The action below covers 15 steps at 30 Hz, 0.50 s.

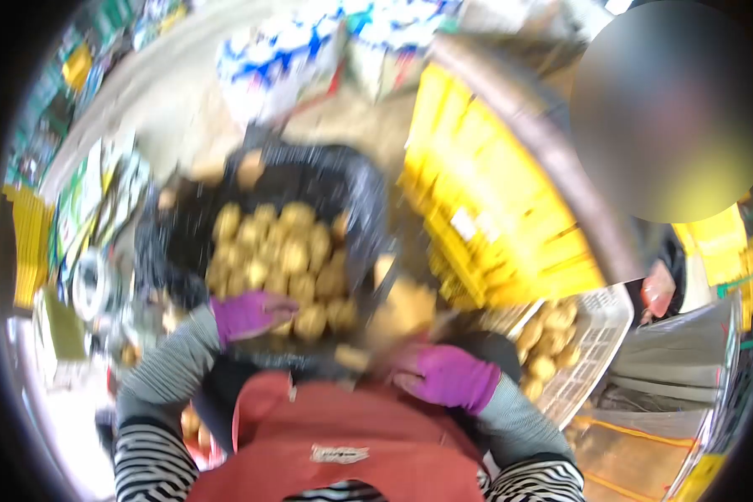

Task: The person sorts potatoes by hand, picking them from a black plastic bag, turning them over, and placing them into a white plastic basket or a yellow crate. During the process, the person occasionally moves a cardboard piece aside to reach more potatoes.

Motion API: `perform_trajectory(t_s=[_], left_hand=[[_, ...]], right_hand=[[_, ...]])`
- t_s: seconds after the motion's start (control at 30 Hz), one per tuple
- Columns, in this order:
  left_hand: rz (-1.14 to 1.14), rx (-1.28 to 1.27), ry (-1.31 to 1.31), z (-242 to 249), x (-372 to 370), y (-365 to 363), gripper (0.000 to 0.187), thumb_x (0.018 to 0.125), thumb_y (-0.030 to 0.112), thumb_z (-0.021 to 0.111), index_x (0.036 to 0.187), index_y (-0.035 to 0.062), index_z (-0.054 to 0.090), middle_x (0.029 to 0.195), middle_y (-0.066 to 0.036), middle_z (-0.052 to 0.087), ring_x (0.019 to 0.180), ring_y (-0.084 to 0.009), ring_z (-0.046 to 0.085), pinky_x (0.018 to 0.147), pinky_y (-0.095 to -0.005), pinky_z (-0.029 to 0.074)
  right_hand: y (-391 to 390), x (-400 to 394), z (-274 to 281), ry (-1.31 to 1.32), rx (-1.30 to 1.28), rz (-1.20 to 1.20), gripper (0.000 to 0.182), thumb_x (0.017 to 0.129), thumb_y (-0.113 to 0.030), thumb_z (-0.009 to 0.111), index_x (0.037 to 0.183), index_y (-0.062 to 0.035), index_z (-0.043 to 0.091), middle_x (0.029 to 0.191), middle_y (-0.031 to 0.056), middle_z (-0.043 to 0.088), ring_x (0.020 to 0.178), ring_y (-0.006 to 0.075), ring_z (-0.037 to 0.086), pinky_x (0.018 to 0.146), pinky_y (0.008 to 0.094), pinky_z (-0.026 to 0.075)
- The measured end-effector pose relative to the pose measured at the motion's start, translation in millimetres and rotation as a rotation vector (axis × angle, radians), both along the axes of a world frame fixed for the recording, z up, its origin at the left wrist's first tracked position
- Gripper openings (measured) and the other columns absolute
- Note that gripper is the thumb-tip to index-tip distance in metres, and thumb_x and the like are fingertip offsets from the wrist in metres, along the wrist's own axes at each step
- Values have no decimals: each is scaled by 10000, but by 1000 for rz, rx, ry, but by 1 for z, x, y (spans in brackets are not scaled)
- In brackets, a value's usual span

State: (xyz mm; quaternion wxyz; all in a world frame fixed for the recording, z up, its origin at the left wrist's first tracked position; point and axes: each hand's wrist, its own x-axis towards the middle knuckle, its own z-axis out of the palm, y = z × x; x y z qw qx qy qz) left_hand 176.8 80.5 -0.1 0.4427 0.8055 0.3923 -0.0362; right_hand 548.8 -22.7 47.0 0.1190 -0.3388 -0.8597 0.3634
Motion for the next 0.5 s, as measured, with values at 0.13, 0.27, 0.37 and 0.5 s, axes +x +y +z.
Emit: perform_trajectory(t_s=[0.13,0.27,0.37,0.5], left_hand=[[-295,130,343,-171,8,41,666,904,533,558,1401,95,490,1365,-160,556,1253,-313,540,1062,-402,414],[-322,-255,717,-134,81,35,674,878,513,582,1440,167,444,1480,-162,411,1329,-334,448,1088,-405,384],[108,-575,467,-146,68,26,651,879,471,598,1447,198,435,1530,-123,348,1349,-324,419,1091,-393,381],[136,-565,-105,-138,18,30,651,872,452,612,1431,164,441,1436,-80,457,1283,-283,482,1010,-420,448]], right_hand=[[45,-2,42,184,0,-316,376,945,-230,585,1265,-32,584,1190,186,636,1108,320,613,962,390,480],[65,-39,44,399,173,-388,405,945,-206,595,1304,-23,557,1202,181,630,1093,302,618,938,370,489],[72,-59,-10,496,-63,-374,405,968,-238,574,1315,-32,552,1214,172,632,1091,250,628,920,353,495],[76,-63,-18,494,-218,-450,349,949,-176,604,1270,-41,588,1174,166,646,1089,276,630,935,371,490]])
